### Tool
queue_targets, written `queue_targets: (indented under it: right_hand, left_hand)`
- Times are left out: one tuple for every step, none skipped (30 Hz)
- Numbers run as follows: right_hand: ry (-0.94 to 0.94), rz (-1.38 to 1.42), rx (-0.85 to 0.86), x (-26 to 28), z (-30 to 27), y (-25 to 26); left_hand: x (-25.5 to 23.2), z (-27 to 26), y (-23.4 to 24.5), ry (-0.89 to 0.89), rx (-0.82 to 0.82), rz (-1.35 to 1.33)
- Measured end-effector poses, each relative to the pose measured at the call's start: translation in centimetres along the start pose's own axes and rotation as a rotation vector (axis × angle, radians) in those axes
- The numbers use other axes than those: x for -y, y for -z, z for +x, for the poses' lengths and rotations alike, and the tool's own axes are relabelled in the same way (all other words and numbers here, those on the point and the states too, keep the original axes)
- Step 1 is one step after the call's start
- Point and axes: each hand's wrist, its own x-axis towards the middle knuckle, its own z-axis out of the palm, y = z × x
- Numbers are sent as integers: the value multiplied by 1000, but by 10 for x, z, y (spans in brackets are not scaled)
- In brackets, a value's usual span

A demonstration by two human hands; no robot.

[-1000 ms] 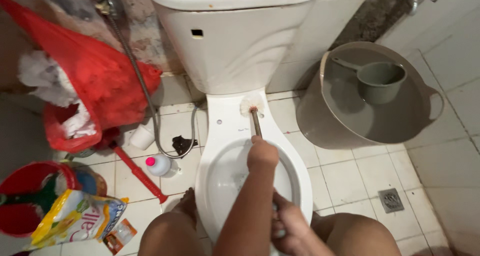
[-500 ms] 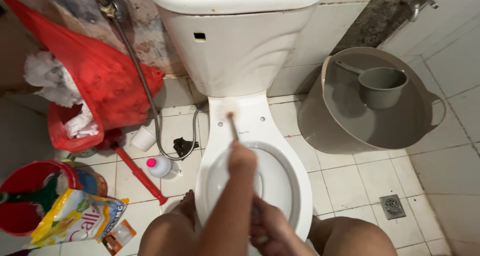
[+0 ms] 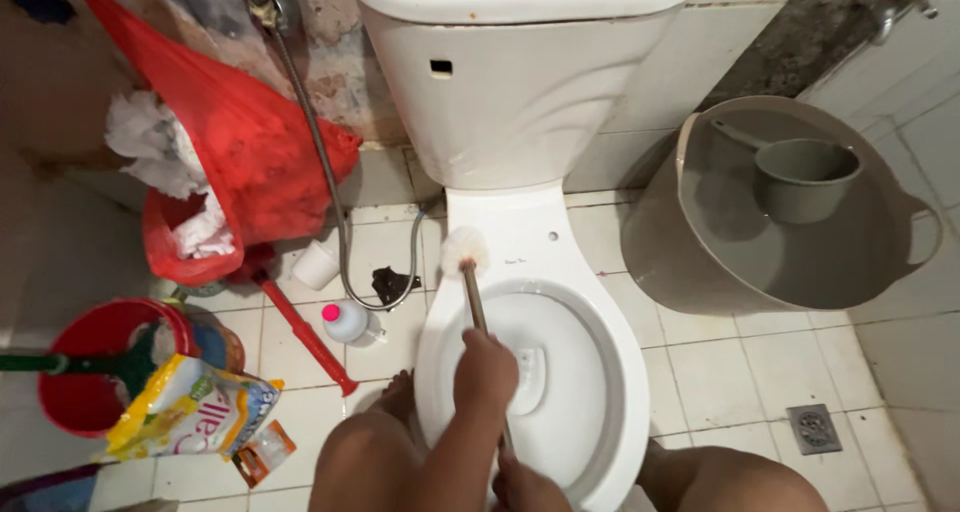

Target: The person cleans a toilet bowl using a toilet brush and cleaning agents. They scrub the interior of the bowl, add liquid cleaner and powdered detergent, and rinse the bowl with a handheld bidet sprayer.

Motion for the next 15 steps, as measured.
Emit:
queue_targets:
  right_hand:
    - [134,-163,2,-12,12,7]
    - [242,-291,-16,-20,21,14]
    - [414,-509,5,-27,25,19]
    - [581,-707,-3,-30,25,24]
    - [748,-855,-25,-25,25,24]
    - [807,-892,-40,-14,23,23]
    - [691,-779,-37,-4,15,18]
    - [311,-272,5,9,7,6]
    - [-68,228,60,30,3,-9]
    - [-133,233,113,51,-3,-22]
    - [-194,242,165,71,-8,-34]
    - [-254,251,217,84,-15,-46]
    - [-205,172,137,85,-24,-60]
    - [-153,94,57,89,-29,-67]
    - [-98,17,-19,93,-31,-68]
  left_hand:
    - [0,-3,1,-28,-12,-31]
    - [-1,-4,1,8,4,-29]
    - [1,-6,1,52,23,-24]
    - [4,-3,1,96,41,-19]
    - [4,7,0,93,28,-21]
    - [2,21,-1,91,16,-23]
    - [3,34,-3,91,8,-22]
    - [4,50,-4,84,-16,-27]
    - [5,68,-2,76,-46,-34]
    - [6,88,3,71,-54,-50]
    - [7,102,3,62,-59,-65]
    - [10,107,-1,68,-46,-54]
    - [12,111,-1,77,-39,-45]
    - [14,110,-1,85,-31,-36]
    - [14,108,1,92,-27,-27]
